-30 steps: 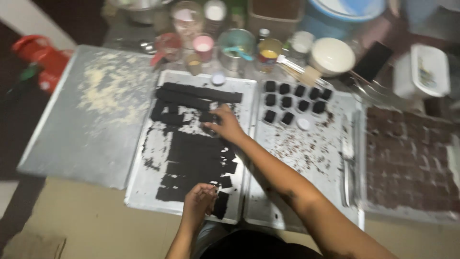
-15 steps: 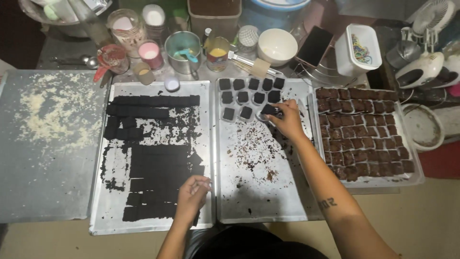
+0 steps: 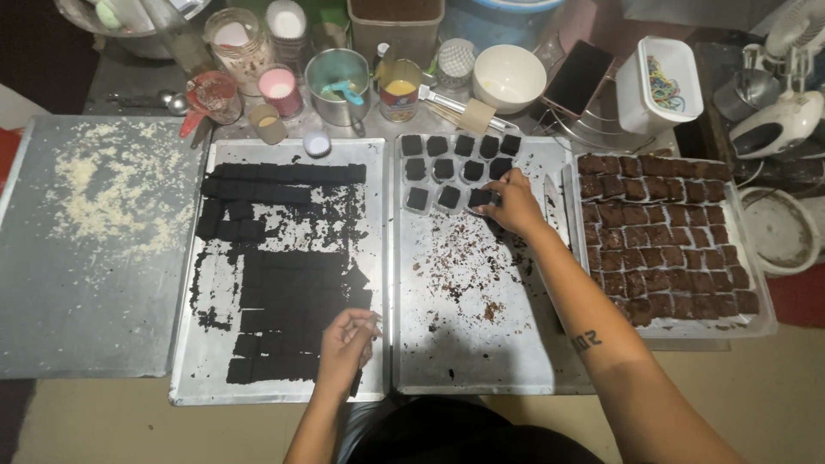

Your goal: The person picks up dark chocolate cubes and places them individually into white paper liners on a metal tray by hand.

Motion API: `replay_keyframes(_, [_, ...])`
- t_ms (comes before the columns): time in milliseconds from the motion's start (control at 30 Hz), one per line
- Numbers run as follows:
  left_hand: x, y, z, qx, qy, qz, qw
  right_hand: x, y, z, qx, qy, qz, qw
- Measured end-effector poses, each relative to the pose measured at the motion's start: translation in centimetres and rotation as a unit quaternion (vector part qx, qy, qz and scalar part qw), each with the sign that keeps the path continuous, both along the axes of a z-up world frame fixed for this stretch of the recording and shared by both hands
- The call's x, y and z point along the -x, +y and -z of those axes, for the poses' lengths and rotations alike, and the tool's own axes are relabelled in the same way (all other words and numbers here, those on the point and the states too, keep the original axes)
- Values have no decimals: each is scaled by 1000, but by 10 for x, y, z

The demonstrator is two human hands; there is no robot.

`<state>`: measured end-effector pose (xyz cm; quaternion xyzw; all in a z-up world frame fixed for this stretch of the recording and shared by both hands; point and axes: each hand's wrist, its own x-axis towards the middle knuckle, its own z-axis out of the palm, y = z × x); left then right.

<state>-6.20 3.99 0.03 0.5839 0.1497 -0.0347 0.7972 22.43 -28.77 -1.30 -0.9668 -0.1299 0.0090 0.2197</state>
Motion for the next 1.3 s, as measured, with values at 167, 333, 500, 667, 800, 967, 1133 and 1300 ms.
replay_keyframes(167, [2,3,-10,-13,14,-16,1000,2,4,-18,-6,48,9,999])
replay_keyframes(333, [-6,15,-6,-34,16,-19,999,17,9,-51,-73,91,56,992])
replay_keyframes(500, [-73,61,-26,-367,-146,-8,918,56,-9,-36,-212,-45,48,975])
replay_keyframes(667, [-207,107,-58,-632,-211,-8,745,132,-7,-31,-253,-7,35,967])
replay_keyframes(800, [-316,138,-4,-771,-147,61,617,176,-24,1,-297,18,65,952])
replay_keyframes(967, [-370,147,40,-805,-96,92,579,207,-40,-24,-321,1,110,941])
replay_keyframes(1133, [-374,145,29,-817,-154,62,552,208,-38,-36,-328,-4,137,935])
replay_keyframes(1300, [-282,93,-46,-492,-249,46,833,191,-14,-42,-362,8,94,927])
